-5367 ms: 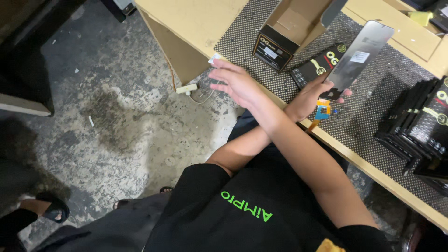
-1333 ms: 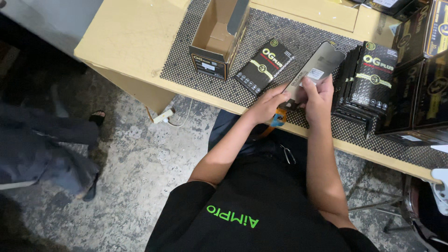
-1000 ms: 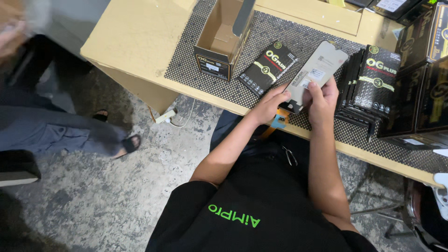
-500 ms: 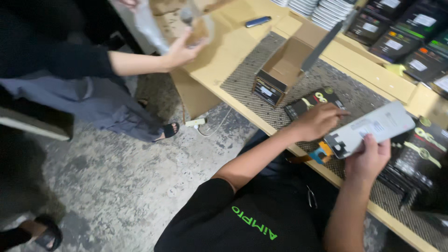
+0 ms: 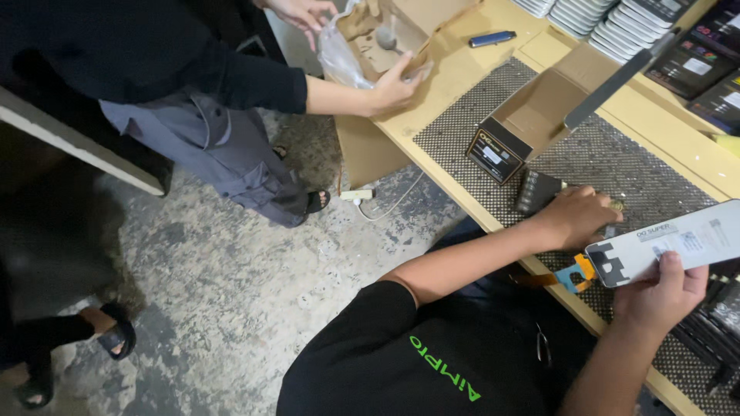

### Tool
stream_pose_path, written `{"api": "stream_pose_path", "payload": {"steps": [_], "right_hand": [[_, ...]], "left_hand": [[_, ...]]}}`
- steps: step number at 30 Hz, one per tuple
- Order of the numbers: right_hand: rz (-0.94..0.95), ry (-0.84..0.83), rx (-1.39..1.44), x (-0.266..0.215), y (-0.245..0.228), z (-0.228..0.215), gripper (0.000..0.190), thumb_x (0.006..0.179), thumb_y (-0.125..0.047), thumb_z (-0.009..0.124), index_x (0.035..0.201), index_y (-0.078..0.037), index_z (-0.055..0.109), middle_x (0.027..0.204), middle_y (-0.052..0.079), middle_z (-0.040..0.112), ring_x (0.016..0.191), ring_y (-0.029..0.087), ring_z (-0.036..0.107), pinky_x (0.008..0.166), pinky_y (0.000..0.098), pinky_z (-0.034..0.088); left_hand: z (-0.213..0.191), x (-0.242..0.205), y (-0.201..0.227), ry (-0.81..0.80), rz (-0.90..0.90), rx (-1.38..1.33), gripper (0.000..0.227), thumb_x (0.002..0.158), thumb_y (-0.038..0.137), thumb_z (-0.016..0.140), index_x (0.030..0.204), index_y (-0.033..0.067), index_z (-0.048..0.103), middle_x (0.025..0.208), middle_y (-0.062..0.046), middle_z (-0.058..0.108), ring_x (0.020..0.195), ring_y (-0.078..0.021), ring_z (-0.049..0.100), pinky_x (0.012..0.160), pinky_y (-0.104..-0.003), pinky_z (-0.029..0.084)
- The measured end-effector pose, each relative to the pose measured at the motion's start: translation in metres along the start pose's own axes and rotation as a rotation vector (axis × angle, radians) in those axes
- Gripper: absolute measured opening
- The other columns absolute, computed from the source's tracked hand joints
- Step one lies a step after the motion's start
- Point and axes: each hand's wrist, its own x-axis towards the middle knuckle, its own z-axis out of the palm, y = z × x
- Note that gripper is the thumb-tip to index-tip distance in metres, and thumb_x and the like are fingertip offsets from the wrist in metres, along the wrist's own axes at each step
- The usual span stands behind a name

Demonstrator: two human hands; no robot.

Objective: The person handles a smartphone screen, removes protective film, and places it into a box. They then stack multiple boxes and peel labels from a sheet to apply to the boxes.

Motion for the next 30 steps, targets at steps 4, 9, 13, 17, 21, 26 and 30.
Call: {"api": "stream_pose_path", "payload": {"steps": [4,9,13,17,21,26,30], "right_hand": [[0.009,0.060,0.055,-0.002,-0.004,0.000,0.043,0.098,-0.009,0.054,0.141,-0.006,0.059,0.135,0.009,0.069,0.127,0.019,0.070,0.116,0.0324,0.062],[-0.050,0.105,0.105,-0.002,-0.014,0.007,0.025,0.103,-0.008,0.057,0.128,-0.007,0.058,0.124,0.008,0.069,0.116,0.016,0.068,0.111,0.0317,0.059],[-0.120,0.099,0.065,-0.002,-0.048,0.020,0.028,0.105,-0.005,0.051,0.133,-0.005,0.057,0.129,0.011,0.067,0.120,0.021,0.067,0.114,0.0354,0.059],[-0.371,0.026,-0.063,0.004,-0.081,0.023,0.033,0.112,0.005,0.042,0.146,0.002,0.043,0.145,0.023,0.054,0.132,0.032,0.056,0.119,0.0463,0.049],[-0.487,0.069,-0.095,0.020,-0.095,-0.005,0.037,0.120,0.007,0.049,0.154,0.001,0.035,0.155,0.033,0.050,0.139,0.040,0.055,0.121,0.0597,0.052],[-0.616,0.052,-0.231,0.034,-0.138,0.010,0.035,0.116,0.016,0.049,0.146,0.001,0.041,0.138,0.030,0.050,0.127,0.041,0.051,0.115,0.0554,0.046],[-0.645,0.088,-0.242,0.046,-0.142,0.002,0.039,0.118,0.012,0.057,0.152,-0.003,0.044,0.140,0.026,0.056,0.125,0.037,0.055,0.114,0.0508,0.049]], "left_hand": [[0.004,0.005,0.001,0.037,0.008,0.039,0.050,0.082,0.039,0.073,0.127,0.0201,0.063,0.114,-0.012,0.062,0.115,-0.0385,0.056,0.094,-0.047,0.050],[0.008,0.011,-0.003,-0.004,-0.085,0.138,0.075,0.077,0.046,0.088,0.136,0.0169,0.051,0.136,-0.019,0.059,0.133,-0.0392,0.048,0.107,-0.054,0.043],[0.004,0.000,-0.010,0.139,0.002,0.095,0.108,0.071,0.063,0.088,0.154,0.0191,0.036,0.126,-0.011,0.055,0.118,-0.0275,0.052,0.101,-0.043,0.043],[-0.024,-0.013,-0.005,0.205,0.073,-0.101,0.096,0.074,0.060,0.077,0.154,0.0304,0.032,0.127,-0.011,0.050,0.113,-0.0256,0.052,0.096,-0.044,0.049],[-0.026,-0.002,-0.015,0.303,0.237,-0.170,0.096,0.080,0.093,0.041,0.157,0.0375,0.027,0.135,-0.011,0.057,0.111,-0.0217,0.058,0.089,-0.038,0.052],[-0.060,-0.012,0.010,0.236,0.270,-0.145,0.098,0.085,0.051,0.083,0.158,0.0316,0.020,0.147,-0.002,0.057,0.136,-0.0245,0.052,0.112,-0.053,0.043],[-0.069,-0.023,0.008,0.405,0.442,-0.217,0.104,0.087,0.055,0.081,0.165,0.0420,0.012,0.133,0.003,0.054,0.125,-0.0196,0.052,0.111,-0.047,0.040]]}}
